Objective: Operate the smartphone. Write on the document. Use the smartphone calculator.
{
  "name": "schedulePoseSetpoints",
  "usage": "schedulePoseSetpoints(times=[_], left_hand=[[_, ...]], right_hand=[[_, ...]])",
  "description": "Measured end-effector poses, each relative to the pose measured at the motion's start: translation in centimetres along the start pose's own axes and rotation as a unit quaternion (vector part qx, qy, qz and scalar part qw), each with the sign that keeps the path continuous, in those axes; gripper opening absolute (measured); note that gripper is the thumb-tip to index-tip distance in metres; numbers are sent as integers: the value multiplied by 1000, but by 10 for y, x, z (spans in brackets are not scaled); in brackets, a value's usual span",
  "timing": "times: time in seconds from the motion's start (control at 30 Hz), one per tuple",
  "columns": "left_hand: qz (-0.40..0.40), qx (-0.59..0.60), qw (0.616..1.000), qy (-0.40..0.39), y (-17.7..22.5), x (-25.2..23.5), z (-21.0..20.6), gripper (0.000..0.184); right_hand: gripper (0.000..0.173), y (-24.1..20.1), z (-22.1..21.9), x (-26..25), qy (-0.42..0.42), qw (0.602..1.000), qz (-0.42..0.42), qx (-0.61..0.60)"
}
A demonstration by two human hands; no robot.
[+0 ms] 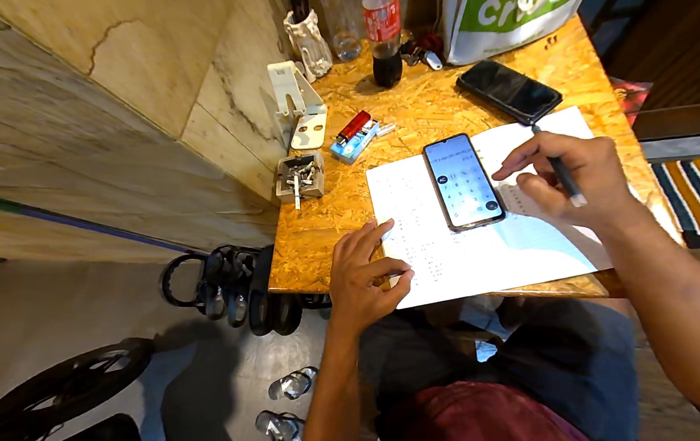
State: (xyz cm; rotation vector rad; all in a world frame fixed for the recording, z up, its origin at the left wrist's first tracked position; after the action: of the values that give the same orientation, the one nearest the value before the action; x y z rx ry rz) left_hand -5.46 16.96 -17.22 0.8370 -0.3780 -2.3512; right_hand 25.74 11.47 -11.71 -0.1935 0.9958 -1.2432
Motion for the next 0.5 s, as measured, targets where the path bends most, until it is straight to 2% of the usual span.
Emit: schedulePoseSetpoints(times=[0.5], left_hand=[[-4, 4, 1000, -1, 0, -1, 1, 13]], right_hand=[[25, 0, -1, -1, -4, 1000, 0, 0]])
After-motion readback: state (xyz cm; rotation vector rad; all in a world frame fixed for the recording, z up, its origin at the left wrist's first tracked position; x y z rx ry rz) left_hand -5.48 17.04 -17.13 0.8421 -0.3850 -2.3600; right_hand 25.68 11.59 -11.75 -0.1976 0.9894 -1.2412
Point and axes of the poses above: each hand's wrist, its own x-axis away from the middle knuckle, its own z-axis out of the back of the hand, y = z × x, the point moved 6 cm from there along -x, towards the middle knuckle, and after that the axes turned 6 degrees about -x, right-handed, at the moved point
